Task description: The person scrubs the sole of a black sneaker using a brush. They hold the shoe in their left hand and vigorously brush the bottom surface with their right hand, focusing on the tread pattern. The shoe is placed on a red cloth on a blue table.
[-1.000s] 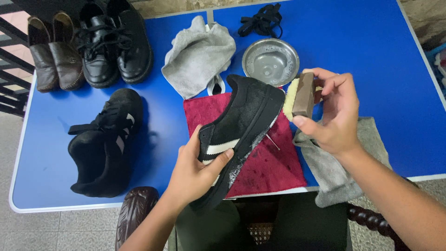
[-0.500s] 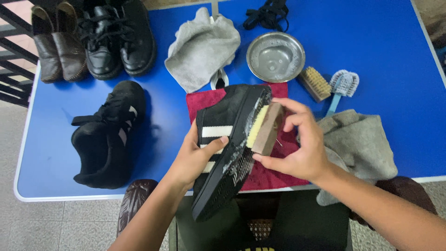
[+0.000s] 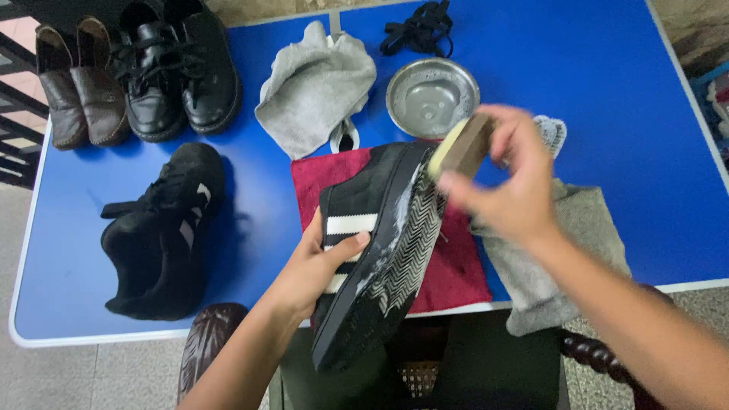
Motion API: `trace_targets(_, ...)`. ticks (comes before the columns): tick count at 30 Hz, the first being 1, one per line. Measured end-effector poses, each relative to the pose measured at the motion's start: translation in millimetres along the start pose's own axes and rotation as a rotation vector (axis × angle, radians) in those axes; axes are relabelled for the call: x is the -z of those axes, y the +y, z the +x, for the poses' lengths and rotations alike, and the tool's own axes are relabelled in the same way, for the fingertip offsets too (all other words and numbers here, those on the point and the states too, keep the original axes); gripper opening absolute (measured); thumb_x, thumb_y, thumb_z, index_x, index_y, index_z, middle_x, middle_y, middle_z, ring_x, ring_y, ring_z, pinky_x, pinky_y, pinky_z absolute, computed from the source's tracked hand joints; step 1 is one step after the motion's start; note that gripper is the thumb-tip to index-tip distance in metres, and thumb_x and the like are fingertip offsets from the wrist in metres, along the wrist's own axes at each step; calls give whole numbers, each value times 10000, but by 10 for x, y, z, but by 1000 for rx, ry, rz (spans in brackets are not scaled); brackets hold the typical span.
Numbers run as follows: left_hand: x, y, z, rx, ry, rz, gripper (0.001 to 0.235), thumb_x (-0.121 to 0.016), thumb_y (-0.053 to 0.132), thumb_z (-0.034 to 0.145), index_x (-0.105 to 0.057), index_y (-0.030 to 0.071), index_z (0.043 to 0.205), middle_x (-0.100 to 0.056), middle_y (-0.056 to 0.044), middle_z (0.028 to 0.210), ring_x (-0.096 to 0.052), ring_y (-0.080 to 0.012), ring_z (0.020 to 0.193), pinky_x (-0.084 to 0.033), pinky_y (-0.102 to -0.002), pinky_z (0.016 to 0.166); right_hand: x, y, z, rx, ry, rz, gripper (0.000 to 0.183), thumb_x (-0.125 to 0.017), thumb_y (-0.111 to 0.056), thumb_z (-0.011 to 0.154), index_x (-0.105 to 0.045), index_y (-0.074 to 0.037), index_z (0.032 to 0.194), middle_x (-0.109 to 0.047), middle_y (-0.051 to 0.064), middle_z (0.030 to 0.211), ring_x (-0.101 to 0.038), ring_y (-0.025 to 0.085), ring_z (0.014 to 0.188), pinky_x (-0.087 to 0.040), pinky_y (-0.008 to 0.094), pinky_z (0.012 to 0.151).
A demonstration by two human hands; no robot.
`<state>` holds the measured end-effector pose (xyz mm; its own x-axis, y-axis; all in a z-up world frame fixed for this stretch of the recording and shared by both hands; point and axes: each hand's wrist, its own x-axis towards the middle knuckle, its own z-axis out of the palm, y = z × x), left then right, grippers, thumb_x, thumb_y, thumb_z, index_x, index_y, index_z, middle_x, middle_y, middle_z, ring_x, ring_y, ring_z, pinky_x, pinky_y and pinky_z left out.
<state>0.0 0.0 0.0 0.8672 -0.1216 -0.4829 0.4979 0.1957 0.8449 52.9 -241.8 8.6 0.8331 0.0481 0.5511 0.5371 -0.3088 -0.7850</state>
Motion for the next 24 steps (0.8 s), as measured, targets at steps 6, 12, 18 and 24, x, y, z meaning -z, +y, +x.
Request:
trace_targets(6,-2,104,-77,-10,50,41,510,-669,63,740,-532,155,1223,-639,-31,1004,-574,-138,855,-482,-290,762,58,-126,19,126,-32,-288,448,-760,-208,684,-353,-67,808,-534,226,1176,-507,321,1077,-411,384,837)
trace_targets(12,231,139,-12,-115,61,263,460,-659,104,766,-522,136,1204,-632,-19,990,-550,-104,836,-484,-270,745,95,-16,6,48,109,-337,478,-814,-179,721,-398,-46,915,-538,189,1113,-502,236,954,-365,324,725)
trace_targets(18,217,-75,154,-77,149,168,464,-647,40,768,-526,137,1205,-664,-36,1030,-597,-117,861,-492,-264,799,106,105,-35,-36,101,-224,520,-804,-101,720,-336,-64,943,-547,199,1159,-493,197,914,-369,296,678)
trace_targets(24,108,96,29,-28,223,353,722,-666,95,750,-260,239,1329,-605,-24,1111,-488,-127,581,-465,-274,629,95,77,-67,-46,78,-221,502,-791,-156,740,-347,-61,955,-536,207,1176,-511,228,1025,-381,304,715)
